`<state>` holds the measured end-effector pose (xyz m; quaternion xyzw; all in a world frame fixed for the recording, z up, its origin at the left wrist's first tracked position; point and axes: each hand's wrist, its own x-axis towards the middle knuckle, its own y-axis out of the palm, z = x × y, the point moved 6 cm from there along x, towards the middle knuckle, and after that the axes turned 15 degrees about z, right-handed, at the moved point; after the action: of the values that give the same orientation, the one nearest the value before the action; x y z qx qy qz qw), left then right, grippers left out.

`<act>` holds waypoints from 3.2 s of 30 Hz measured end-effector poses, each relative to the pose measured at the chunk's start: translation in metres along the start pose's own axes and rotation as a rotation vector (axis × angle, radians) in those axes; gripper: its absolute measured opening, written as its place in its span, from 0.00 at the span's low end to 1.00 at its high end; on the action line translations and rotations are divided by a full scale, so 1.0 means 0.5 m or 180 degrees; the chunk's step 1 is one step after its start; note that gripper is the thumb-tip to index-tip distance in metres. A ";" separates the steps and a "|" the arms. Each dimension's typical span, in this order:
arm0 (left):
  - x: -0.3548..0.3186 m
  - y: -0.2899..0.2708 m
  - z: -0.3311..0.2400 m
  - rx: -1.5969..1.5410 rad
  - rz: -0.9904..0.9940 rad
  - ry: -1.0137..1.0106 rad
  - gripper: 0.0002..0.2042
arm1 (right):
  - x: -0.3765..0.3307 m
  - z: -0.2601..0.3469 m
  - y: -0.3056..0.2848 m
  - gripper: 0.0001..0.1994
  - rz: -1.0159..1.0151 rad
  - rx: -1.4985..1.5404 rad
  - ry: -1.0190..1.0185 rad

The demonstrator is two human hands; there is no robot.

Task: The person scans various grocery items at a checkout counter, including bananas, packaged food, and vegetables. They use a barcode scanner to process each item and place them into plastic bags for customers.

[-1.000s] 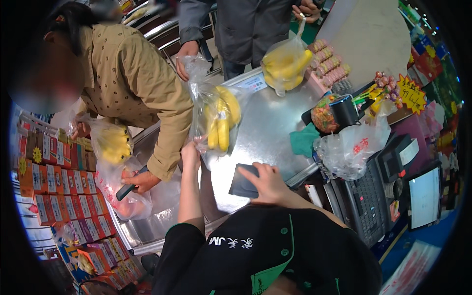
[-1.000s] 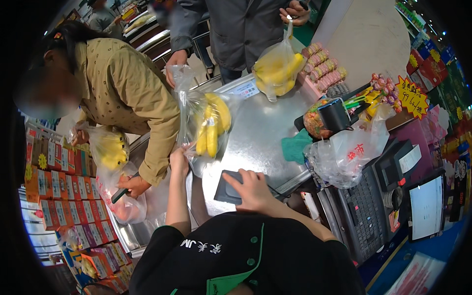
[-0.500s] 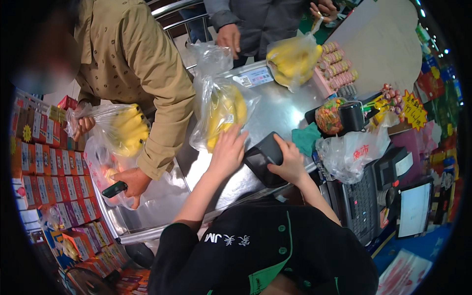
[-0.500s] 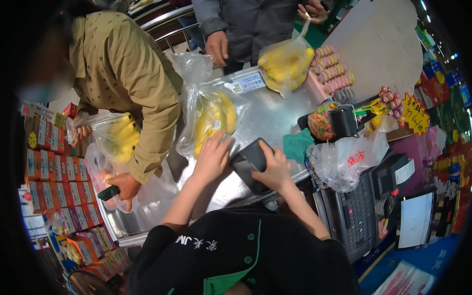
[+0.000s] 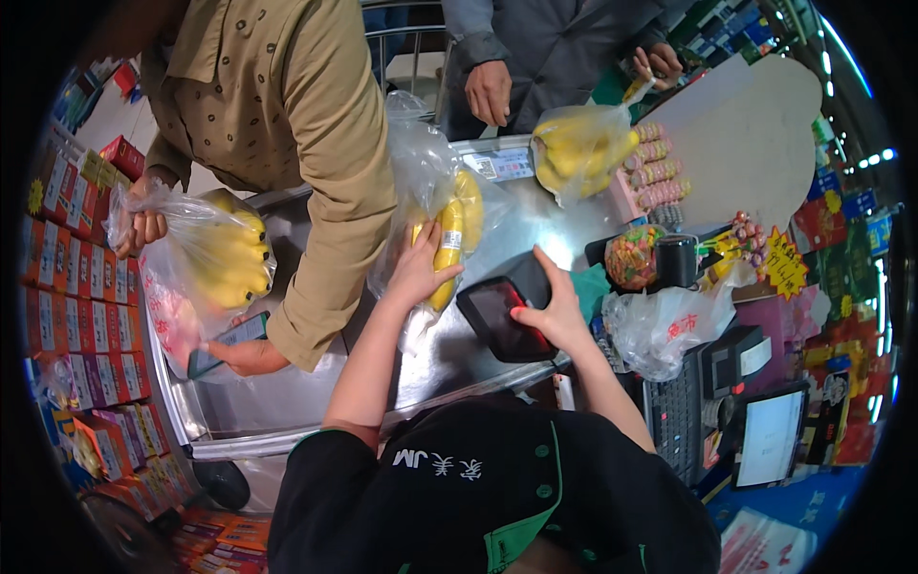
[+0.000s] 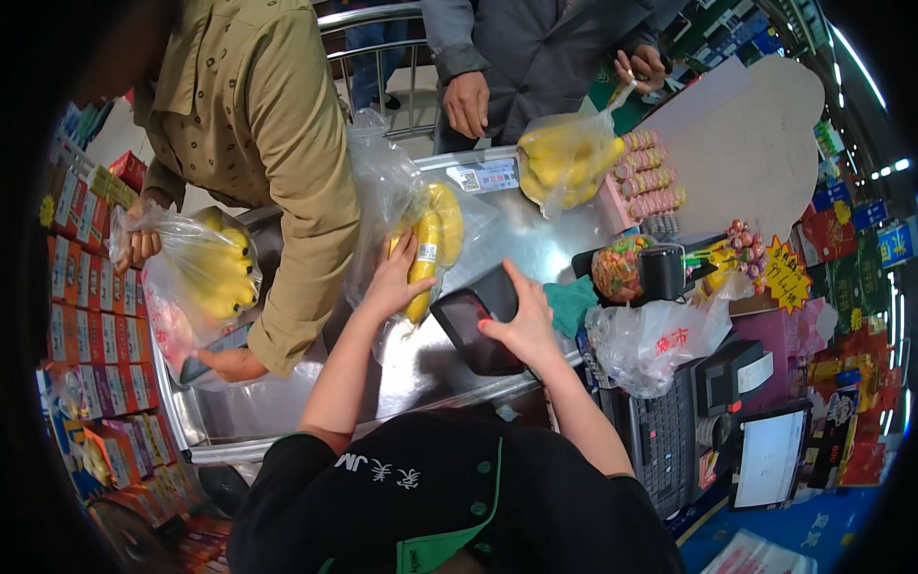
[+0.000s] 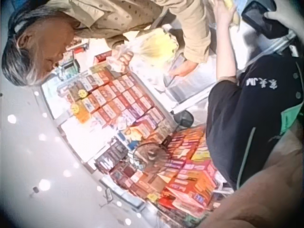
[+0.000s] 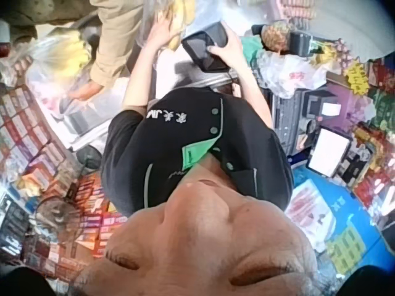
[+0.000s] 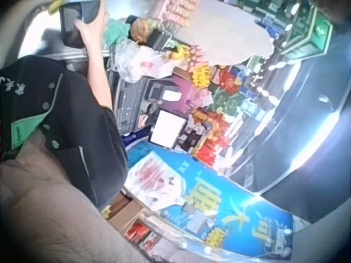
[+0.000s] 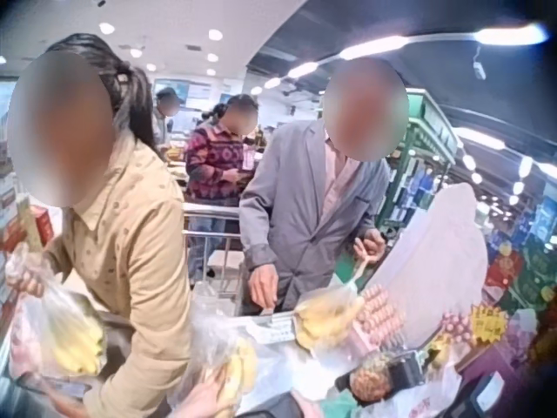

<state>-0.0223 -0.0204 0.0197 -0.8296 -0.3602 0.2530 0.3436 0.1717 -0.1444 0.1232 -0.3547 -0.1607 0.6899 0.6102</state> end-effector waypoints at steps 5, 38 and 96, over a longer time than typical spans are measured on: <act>0.001 0.000 0.020 -0.0024 -0.0488 0.0502 0.39 | 0.037 0.176 -0.056 0.48 -0.0849 -0.0808 -0.0947; 0.072 -0.008 0.022 -0.1398 0.0173 0.0050 0.40 | 0.147 0.189 0.002 0.43 -0.1638 -0.1733 -0.1821; 0.230 0.059 -0.266 -0.3302 0.1249 0.0133 0.29 | 0.141 -0.267 -0.087 0.22 0.0106 0.6356 -0.0835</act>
<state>0.1494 0.0018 0.0624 -0.9464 -0.2694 0.0851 -0.1566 0.2945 -0.0963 0.0380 0.3955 0.4301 0.5509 0.5959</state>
